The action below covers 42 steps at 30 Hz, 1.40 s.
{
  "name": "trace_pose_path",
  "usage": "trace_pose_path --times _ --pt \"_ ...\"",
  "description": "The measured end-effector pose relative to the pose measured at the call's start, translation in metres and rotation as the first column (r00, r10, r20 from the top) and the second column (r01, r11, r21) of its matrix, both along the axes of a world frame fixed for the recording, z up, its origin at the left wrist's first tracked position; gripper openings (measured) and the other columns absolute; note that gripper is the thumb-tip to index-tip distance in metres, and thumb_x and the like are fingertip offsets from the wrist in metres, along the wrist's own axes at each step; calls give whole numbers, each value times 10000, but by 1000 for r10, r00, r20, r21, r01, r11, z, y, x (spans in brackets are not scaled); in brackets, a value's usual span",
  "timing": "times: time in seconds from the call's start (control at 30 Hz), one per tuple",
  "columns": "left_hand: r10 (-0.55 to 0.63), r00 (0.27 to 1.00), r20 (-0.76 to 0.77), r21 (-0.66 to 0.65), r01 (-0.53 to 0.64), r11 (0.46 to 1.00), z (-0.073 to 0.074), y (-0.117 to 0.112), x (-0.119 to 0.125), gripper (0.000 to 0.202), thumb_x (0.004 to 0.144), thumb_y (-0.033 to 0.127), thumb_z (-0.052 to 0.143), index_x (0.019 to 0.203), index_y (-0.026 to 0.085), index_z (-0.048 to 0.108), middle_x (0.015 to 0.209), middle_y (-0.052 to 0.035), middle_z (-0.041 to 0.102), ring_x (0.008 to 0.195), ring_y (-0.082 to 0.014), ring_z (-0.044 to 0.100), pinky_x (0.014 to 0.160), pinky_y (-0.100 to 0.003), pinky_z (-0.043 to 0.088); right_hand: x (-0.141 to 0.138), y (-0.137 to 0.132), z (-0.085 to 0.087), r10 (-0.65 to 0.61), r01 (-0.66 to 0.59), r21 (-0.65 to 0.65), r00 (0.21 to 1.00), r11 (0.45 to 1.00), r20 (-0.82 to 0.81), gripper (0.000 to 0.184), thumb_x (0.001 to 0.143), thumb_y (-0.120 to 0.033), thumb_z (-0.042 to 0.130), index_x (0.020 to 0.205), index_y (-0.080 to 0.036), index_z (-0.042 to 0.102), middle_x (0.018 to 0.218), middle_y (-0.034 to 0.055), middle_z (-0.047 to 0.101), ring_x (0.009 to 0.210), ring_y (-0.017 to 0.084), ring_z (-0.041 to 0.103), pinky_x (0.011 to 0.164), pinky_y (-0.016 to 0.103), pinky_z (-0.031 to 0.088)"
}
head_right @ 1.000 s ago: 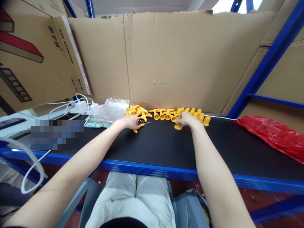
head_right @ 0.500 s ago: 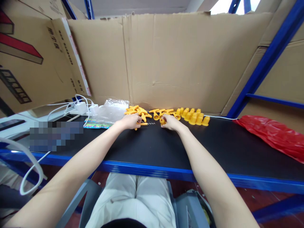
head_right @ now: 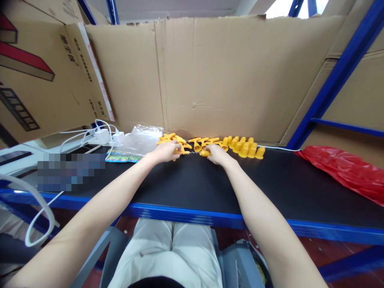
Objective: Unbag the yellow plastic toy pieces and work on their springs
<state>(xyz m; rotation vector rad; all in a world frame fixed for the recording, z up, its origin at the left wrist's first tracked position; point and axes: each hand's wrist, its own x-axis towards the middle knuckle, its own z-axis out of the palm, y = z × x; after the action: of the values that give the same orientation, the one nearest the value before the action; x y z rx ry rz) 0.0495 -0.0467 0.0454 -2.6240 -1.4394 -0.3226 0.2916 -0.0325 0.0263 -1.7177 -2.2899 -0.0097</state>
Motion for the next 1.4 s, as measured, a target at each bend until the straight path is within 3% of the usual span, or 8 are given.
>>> trace_pose_path --times 0.23,0.33,0.43,0.7,0.87,1.03,1.23,1.4 --pt "-33 999 27 80 31 996 -3 0 2 267 893 316 453 1089 211 599 1213 -104 533 947 -245 614 813 -370 469 -8 4 -3 240 -219 130 954 967 -180 314 737 -203 707 1050 -187 691 1093 82 670 1026 235 613 926 378 460" --pt "48 998 46 115 -53 992 -4 -1 3 309 928 322 392 1165 227 565 1221 -127 521 934 -254 626 786 -382 474 -10 4 -4 262 -230 162 940 960 -217 347 749 -230 697 1092 -171 684 1088 105 652 973 233 611 896 383 473" --pt "107 993 47 107 -112 988 -4 -1 2 328 941 312 363 1210 234 535 1076 -115 607 912 -265 641 781 -390 476 -9 4 -5 271 -236 163 931 958 -244 382 784 -263 662 1153 -160 661 1081 116 631 896 212 603 843 374 492" --pt "56 996 73 16 -57 998 -4 3 -1 299 867 369 524 1109 204 587 982 -90 675 945 -260 644 819 -350 469 -8 7 -11 331 -293 185 915 938 -231 357 793 -235 643 1144 -180 677 981 102 606 858 202 580 845 399 489" --pt "78 989 122 -31 -75 997 -11 15 -4 347 814 399 574 1099 202 592 978 -89 680 954 -270 640 802 -348 475 -7 6 -10 283 -275 78 881 958 -379 477 762 -258 686 1224 -161 617 1073 109 619 806 178 597 845 416 503" --pt "110 980 163 -38 -105 994 -14 23 -7 359 763 374 602 1080 205 608 928 -76 678 922 -271 639 767 -347 476 0 4 -5 181 -301 -87 753 950 -633 502 724 -204 717 1205 -186 574 1183 97 592 890 165 645 881 388 521" --pt "78 971 226 -21 -76 997 -12 20 -6 340 757 365 609 1063 216 618 804 -38 662 854 -240 638 762 -328 464 0 -2 -1 40 -360 -206 571 910 -820 274 839 -364 641 1002 -150 595 915 82 679 735 160 685 803 341 566" --pt "68 968 242 -10 -68 998 -11 17 -4 329 748 356 612 1045 214 626 800 -40 663 862 -249 638 746 -333 466 -3 -1 -4 -46 -325 -286 585 901 -810 329 924 -476 480 929 -151 529 639 54 658 512 148 636 569 282 549"
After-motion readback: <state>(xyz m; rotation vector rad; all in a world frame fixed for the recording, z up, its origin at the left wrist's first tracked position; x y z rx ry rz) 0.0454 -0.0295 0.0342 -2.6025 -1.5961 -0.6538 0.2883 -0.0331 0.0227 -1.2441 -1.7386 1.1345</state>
